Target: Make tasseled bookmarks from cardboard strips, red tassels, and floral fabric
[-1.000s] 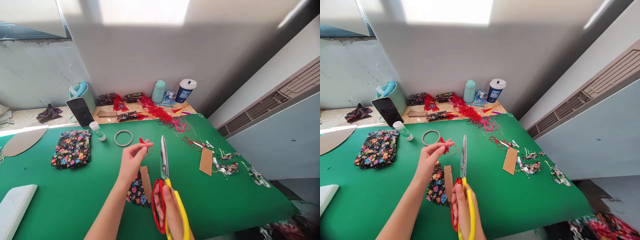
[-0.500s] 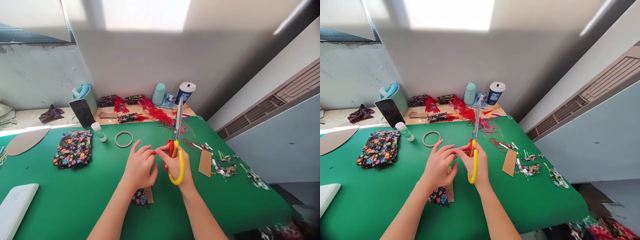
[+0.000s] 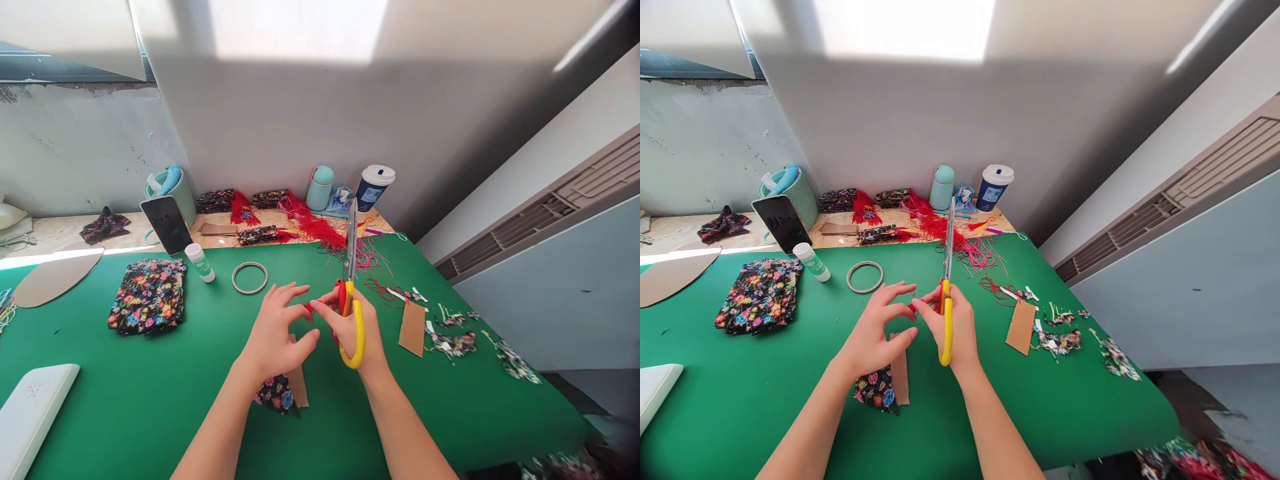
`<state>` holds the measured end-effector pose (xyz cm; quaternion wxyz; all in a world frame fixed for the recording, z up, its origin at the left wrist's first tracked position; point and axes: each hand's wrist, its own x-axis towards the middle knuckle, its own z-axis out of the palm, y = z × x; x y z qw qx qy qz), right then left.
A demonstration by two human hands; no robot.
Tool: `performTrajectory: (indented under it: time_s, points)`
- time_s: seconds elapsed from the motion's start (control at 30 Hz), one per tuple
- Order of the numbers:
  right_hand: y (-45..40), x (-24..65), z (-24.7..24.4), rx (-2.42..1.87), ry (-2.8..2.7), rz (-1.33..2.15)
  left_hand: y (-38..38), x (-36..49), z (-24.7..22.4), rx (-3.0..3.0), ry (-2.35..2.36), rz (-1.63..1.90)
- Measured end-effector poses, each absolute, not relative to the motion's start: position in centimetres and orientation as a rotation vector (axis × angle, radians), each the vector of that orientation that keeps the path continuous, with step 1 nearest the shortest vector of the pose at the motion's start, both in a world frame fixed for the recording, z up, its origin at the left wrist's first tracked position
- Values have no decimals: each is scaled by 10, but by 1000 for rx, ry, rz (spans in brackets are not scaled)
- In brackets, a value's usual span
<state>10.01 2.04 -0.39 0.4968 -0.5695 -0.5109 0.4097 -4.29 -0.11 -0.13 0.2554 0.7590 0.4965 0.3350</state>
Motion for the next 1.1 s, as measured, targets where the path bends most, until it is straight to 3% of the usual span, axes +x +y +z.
performTrajectory:
  time_s: [0.7,0.9,1.1]
  points:
    - [18,97,-8,-1270,-1229,1068,-1,-38,5,2036,1164,837]
    - [16,101,-13,-1295,-1232,969,5,-35,-2,1329,1249,1106]
    - [-14,104,-8,-1181,-961,1274,12,-42,-2,675,1128,1418]
